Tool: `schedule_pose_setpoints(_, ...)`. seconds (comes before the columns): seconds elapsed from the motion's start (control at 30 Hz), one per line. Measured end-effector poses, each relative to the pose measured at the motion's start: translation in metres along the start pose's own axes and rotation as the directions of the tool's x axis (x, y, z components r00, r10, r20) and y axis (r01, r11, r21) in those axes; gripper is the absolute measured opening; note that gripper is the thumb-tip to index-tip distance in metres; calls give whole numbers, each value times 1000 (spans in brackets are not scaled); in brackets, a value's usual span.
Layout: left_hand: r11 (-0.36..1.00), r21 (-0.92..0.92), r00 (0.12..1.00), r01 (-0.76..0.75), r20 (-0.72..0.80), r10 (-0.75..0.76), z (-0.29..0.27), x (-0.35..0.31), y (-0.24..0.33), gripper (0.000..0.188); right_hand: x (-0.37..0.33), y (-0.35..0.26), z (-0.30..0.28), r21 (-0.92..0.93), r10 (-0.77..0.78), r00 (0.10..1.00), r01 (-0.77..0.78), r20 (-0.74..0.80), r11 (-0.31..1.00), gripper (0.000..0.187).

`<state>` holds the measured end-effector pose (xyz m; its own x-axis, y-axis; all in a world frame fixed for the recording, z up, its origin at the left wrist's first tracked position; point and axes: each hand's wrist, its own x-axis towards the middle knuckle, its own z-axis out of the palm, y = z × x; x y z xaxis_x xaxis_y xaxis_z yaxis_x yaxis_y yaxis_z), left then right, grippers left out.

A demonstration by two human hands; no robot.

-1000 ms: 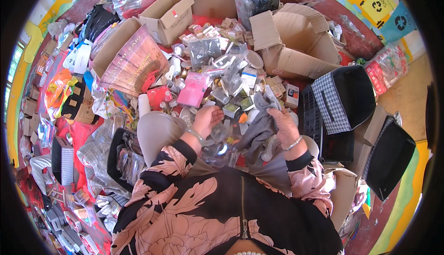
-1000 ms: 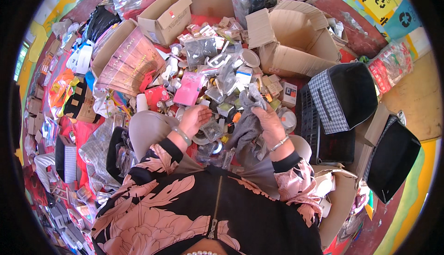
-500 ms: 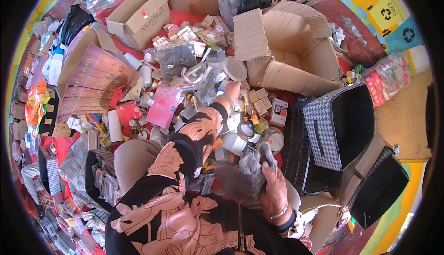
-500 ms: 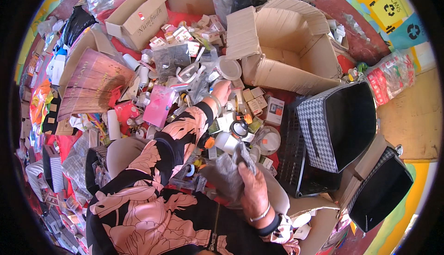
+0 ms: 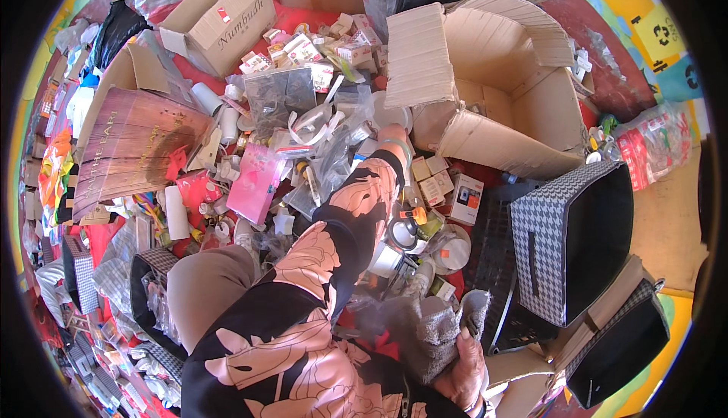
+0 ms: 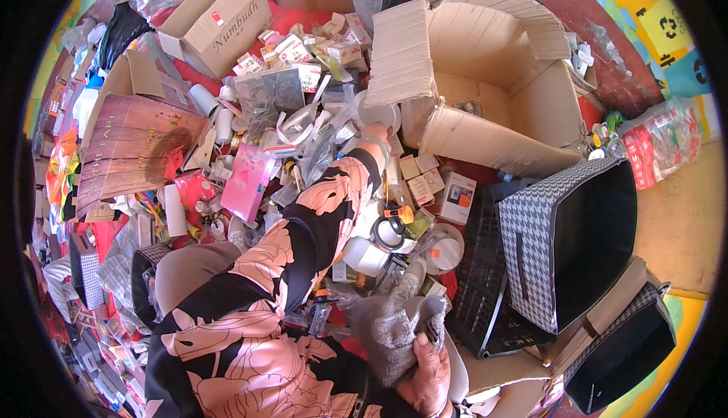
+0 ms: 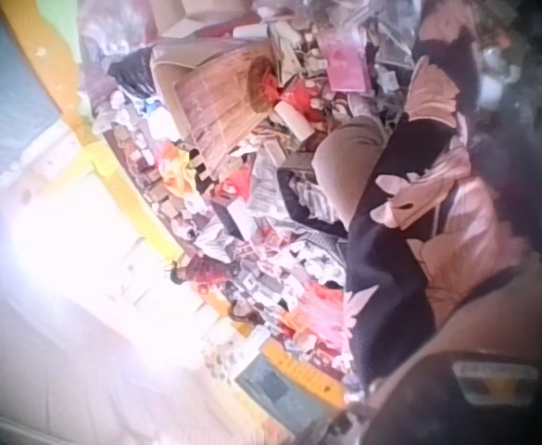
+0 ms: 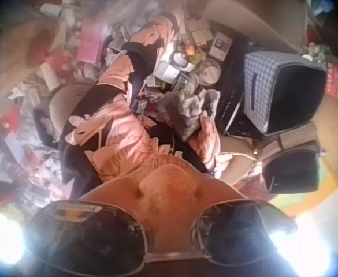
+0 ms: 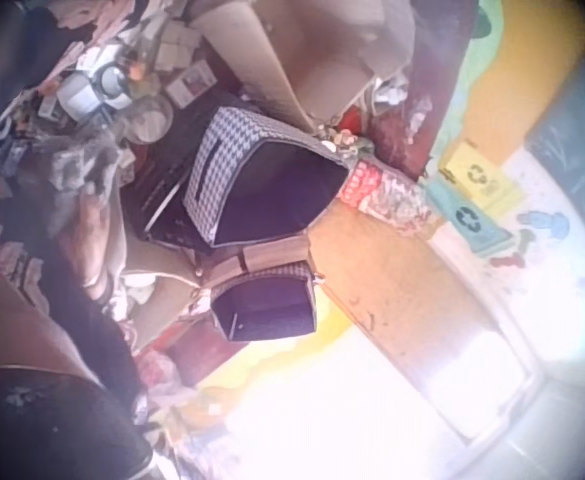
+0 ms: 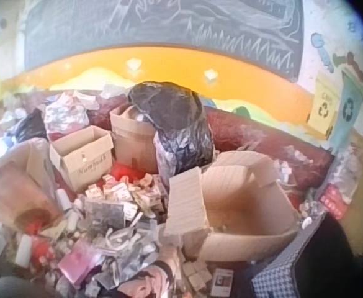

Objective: The person wipes a white ceiling light fixture with a gray cloth, cleaning the exterior and interior surfaces. They then place the fixture into a cardboard box and pick up another similar fixture to continue wiping it.

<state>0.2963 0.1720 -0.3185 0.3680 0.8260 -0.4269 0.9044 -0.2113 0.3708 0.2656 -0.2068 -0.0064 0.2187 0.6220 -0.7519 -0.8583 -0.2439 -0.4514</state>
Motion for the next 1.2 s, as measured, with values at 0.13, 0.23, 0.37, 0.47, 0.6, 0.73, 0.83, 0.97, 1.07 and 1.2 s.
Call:
schedule_pose_setpoints(0.13,998,58,1000,24,-4,-23,10,11,-14,25,3,0,-16,-18,34,998,-35,-55,999,52)
schedule_pose_setpoints(0.23,996,86,1000,22,-8,-21,18,21,-13,24,4,2,-16,-15,36,997,-37,-74,999,53)
schedule_pose_setpoints(0.37,993,103,999,50,-22,-48,26,31,-25,23,6,0,-18,-2,74,995,-75,-69,997,54)
schedule_pose_setpoints(0.47,996,53,996,77,-44,-75,18,25,-26,23,7,1,-18,-14,74,994,-75,-82,997,54)
schedule_pose_setpoints(0.6,542,-807,851,232,-101,-515,37,40,-25,20,5,5,-14,38,78,993,-75,-88,996,54)
schedule_pose_setpoints(0.73,17,-999,668,-29,-32,-743,75,77,-67,21,3,0,9,-36,55,996,-57,-67,998,47)
schedule_pose_setpoints(0.83,209,-969,767,-131,-233,-597,60,51,-71,19,-1,5,20,-96,-80,994,72,-78,993,40)
schedule_pose_setpoints(0.97,7,-996,912,-93,-88,-402,-14,-71,-27,11,-5,14,19,-86,-269,958,261,-101,961,32)
schedule_pose_setpoints(1.07,-171,-982,959,-83,-32,-281,-55,-157,-31,10,6,19,1,-83,-317,948,318,14,945,30)
schedule_pose_setpoints(1.2,-138,-985,987,-104,-85,-137,-92,-255,-63,10,26,21,-3,-76,-416,908,420,57,905,25)
